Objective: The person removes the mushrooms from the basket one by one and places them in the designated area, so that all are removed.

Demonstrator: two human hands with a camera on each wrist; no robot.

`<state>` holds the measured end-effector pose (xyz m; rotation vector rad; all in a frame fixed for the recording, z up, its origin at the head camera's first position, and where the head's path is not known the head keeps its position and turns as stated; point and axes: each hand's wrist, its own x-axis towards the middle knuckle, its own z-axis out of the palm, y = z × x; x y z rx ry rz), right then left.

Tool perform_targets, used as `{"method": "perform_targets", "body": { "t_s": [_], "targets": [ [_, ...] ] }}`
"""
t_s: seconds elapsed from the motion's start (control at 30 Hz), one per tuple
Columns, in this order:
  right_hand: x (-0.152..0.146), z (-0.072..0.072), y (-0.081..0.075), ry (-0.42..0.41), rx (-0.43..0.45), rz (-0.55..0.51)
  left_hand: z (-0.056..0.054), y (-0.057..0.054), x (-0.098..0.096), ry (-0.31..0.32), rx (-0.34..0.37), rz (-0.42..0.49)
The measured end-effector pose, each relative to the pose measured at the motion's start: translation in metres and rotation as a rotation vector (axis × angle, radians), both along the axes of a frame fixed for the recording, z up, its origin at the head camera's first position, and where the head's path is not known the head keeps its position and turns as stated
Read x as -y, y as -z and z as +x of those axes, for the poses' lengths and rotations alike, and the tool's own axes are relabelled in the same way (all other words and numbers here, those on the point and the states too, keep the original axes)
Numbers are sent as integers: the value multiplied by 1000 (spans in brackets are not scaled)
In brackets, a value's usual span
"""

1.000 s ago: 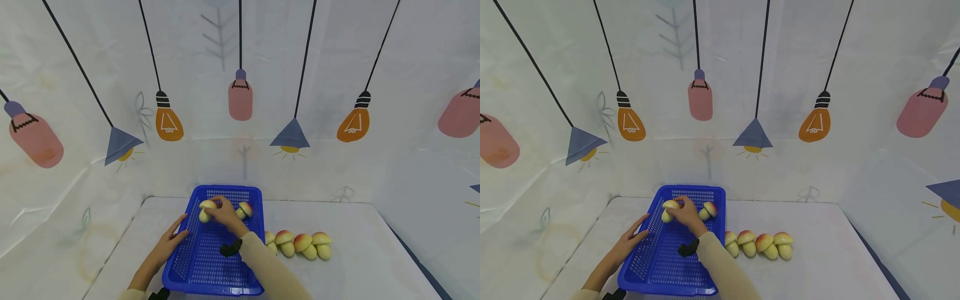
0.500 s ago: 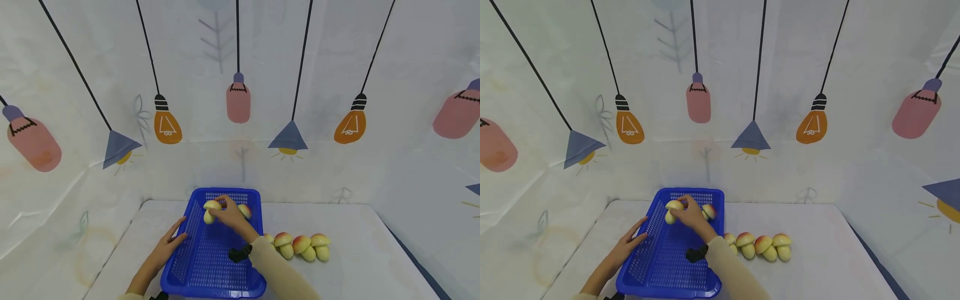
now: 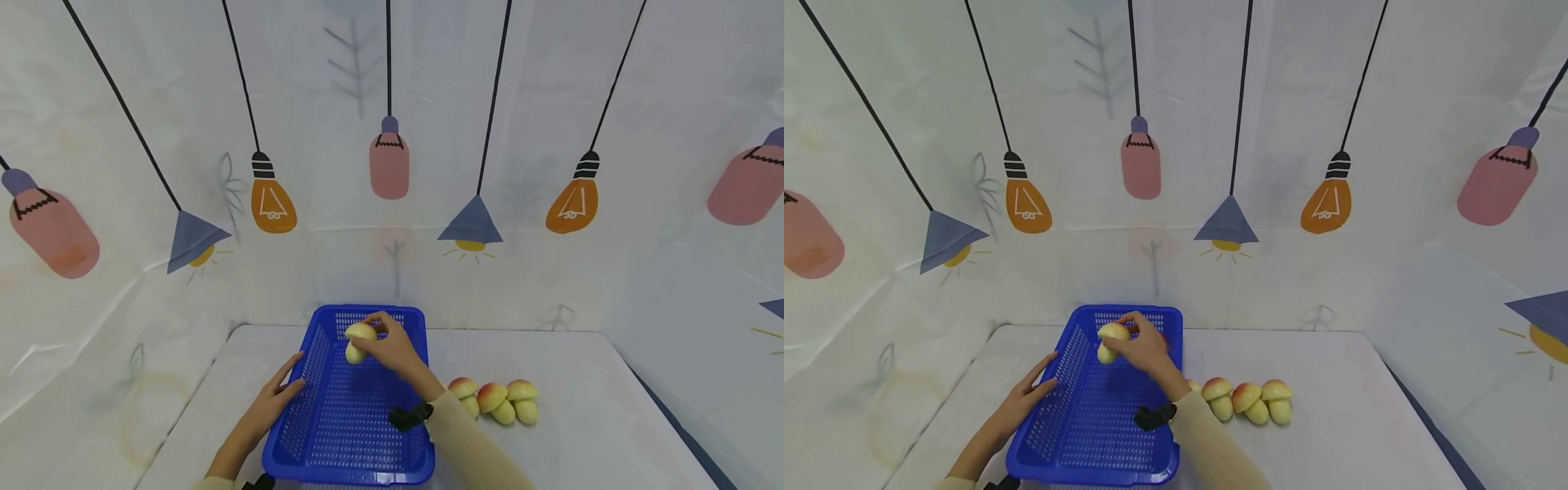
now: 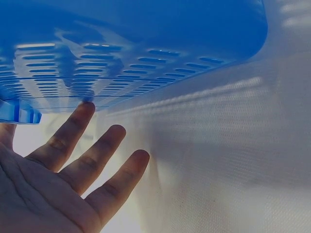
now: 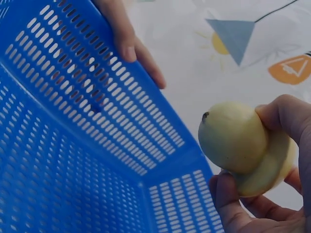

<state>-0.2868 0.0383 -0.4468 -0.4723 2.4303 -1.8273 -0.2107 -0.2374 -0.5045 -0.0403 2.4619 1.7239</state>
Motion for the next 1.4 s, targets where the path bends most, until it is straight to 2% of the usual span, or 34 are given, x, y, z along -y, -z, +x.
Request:
{"method": "perform_targets", "body": {
  "t_s": [0.2,0.47,0.6,0.77,1.07,1.2,1.4],
  "targets": [
    [-13,1,-2,6,-20,21,1,-1,-1,-9,8,-6],
    [-32,5,-6,-38,11,-34,2,-3,-2,-3,14,21],
    [-42,7,-8,1,12,-24,2,-4,-2,1,18,30],
    [-58,10,-7,51,21,-58,1,-2,-1,4,18,5],
    [-88,15,-10,68,-7,-55,1,-1,-1,-7,19,1],
    [-102,18,-11,84,6,-89,1,-2,-1,-5,17,-1],
    [-124,18,-3,131,31,-105,0,-2,-1,-3,16,1]
  ]
}}
